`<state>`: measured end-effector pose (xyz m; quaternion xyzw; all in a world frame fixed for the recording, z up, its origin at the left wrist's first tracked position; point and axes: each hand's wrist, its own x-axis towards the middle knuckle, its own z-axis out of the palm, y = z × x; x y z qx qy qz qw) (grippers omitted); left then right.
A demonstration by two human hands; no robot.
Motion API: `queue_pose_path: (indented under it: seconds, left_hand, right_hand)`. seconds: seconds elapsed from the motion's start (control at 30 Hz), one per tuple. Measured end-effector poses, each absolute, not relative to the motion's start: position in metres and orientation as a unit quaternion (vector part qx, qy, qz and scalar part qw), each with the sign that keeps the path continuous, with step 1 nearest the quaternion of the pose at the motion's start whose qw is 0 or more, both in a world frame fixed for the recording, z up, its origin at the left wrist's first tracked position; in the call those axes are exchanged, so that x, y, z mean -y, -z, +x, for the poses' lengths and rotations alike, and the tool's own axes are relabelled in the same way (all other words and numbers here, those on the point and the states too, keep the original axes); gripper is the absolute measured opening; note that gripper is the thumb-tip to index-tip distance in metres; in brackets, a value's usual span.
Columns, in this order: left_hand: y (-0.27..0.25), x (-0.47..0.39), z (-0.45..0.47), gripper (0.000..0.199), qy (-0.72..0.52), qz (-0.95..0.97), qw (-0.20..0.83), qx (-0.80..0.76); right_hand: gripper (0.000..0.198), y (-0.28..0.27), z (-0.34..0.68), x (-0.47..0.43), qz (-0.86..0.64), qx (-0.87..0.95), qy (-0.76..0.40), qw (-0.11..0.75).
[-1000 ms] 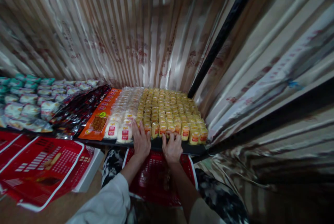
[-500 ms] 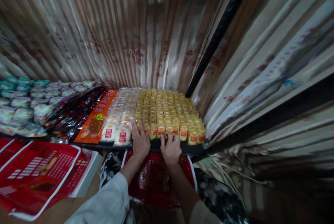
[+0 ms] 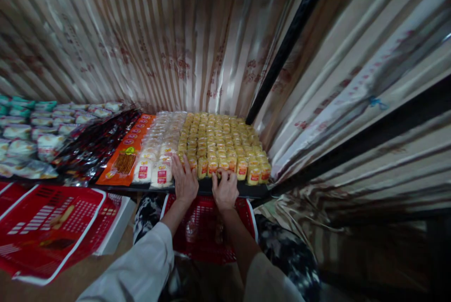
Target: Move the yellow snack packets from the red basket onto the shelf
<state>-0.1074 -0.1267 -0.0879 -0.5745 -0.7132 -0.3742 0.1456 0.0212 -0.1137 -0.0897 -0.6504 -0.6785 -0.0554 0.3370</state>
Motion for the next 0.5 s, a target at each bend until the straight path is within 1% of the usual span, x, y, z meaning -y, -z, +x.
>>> queue_pose_path:
  seconds: [0.2,0.37,0.5]
  left_hand:
    - [0.0905,0.1273,-0.1088,0.058,0.390,-0.580,0.138,0.702]
    - [0.0892,0.1290,-0.1101,0.064,0.425,-0.577,0.123,0.686]
    - [0.0901,0.1320,-0.1125,0.065,0.435,-0.590,0.148,0.664]
  right_hand:
    - [0.030,0.0916,0.0223,0.1131,-0.647,0.680,0.053,0.342]
    - [0.030,0.0917,0.0229,0.1135,-0.644,0.679,0.042,0.350]
    - [0.030,0.0939,0.0235,0.1137,-0.643,0.680,0.039,0.351]
